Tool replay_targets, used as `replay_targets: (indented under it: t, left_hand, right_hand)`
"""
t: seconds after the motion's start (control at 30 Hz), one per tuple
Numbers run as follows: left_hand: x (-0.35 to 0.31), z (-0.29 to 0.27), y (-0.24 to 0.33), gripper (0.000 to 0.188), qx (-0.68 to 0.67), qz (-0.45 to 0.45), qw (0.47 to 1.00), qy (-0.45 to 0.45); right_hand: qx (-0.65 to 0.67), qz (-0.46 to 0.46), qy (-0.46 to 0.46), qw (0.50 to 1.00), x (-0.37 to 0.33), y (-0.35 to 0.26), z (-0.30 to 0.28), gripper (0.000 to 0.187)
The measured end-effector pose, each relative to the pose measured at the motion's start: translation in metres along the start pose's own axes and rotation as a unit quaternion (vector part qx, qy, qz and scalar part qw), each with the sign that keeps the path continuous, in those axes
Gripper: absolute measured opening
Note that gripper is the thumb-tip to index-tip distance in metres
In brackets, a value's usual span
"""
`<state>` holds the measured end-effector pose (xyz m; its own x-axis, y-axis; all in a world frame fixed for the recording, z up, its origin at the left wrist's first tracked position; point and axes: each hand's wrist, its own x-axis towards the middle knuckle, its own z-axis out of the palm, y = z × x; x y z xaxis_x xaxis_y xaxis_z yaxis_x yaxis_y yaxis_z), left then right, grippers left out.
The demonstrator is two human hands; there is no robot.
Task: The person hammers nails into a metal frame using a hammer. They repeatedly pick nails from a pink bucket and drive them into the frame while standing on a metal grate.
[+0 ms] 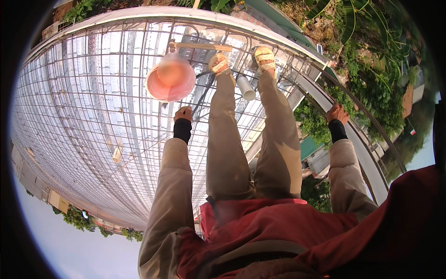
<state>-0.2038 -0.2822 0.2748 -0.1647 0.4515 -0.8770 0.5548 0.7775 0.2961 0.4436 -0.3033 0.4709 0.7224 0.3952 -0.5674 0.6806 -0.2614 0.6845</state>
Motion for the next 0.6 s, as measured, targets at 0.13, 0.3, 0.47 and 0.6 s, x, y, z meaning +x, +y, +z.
replay_targets:
  t: [0.13,0.3,0.47,0.6]
  left_hand:
    - [-0.010,0.013,0.006,0.026,-0.039,-0.094,0.994,-0.045]
    - [-0.040,0.022,-0.023,0.022,-0.028,-0.116,0.991,-0.062]
    - [-0.060,0.028,-0.006,0.022,-0.065,-0.108,0.991,-0.047]
    - [-0.055,0.033,-0.027,0.024,-0.049,-0.081,0.995,-0.024]
  right_hand:
    - [0.034,0.037,0.034,0.998,0.015,-0.004,0.001,0.039]
    - [0.032,0.014,0.052,0.998,0.014,-0.008,0.007,0.039]
    - [0.012,-0.019,0.096,0.995,0.014,0.007,0.030,0.039]
    - [0.029,-0.041,0.089,0.995,0.013,-0.004,0.030,0.038]
